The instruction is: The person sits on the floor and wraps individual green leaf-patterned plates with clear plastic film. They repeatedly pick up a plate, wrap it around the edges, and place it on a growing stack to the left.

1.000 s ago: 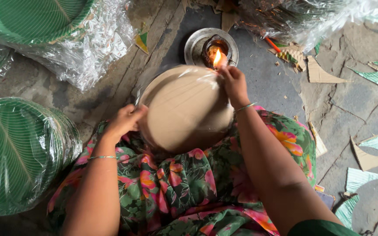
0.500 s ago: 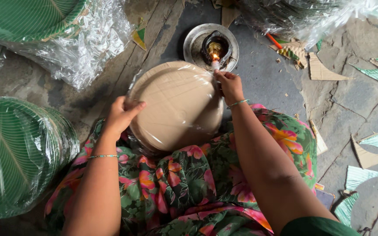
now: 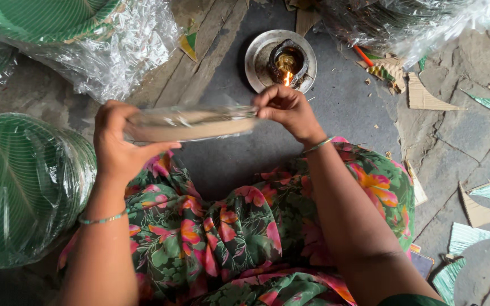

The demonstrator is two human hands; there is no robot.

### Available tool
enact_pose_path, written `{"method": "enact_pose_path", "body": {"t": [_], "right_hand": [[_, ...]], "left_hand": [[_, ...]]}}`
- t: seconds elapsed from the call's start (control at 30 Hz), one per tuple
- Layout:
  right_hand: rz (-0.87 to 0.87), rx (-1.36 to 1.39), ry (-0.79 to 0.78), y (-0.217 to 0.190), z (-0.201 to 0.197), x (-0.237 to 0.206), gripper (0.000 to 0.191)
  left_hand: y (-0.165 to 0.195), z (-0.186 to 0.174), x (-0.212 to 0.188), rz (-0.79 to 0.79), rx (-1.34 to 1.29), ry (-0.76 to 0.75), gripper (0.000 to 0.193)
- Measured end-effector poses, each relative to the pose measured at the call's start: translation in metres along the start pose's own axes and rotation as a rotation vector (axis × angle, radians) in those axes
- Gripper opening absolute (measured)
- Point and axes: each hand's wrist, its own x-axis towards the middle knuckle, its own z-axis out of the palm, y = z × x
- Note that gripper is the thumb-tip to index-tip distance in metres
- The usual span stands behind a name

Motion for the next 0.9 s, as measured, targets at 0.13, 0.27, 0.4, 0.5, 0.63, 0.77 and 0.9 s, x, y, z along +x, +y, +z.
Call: {"method": "enact_pose_path", "body": {"t": [0.13,0.27,0.4,0.5,0.63,0.77,0.9], "right_hand": [[0.251,0.08,0.381,0.031,0.009,0.008,0.043],[0.603,-0.148,0.386,0.063,0.019,0.012,0.062],[0.722,-0.6,0.191,0.073,0.017,0.004,0.049],[0.586,-0.909,-0.033,0.074,0.008,-0.005,0.027],[0.631,-0.965,-0.117,0.079,0.013,-0.008,0.024],[0.68,-1.606,-0.281,0.046,0.049,-0.007,0.022],[0.276,-1.789,-0.597,-0.108,0.079,-0.037,0.048]], "left_hand": [[0.022,0.023,-0.013,-0.054,-0.241,-0.307,0.052],[-0.024,0.046,-0.029,-0.446,-0.168,-0.39,0.079],[-0.096,0.032,-0.034,-0.582,0.125,-0.267,0.072],[-0.125,0.028,-0.052,-0.818,-0.021,-0.485,0.069],[-0.126,0.042,-0.062,-1.09,-0.156,-0.817,0.035],[-0.069,0.039,-0.04,-0.797,0.642,-0.928,0.028],[0.048,-0.07,-0.028,-0.028,1.066,-0.469,0.014]]}}
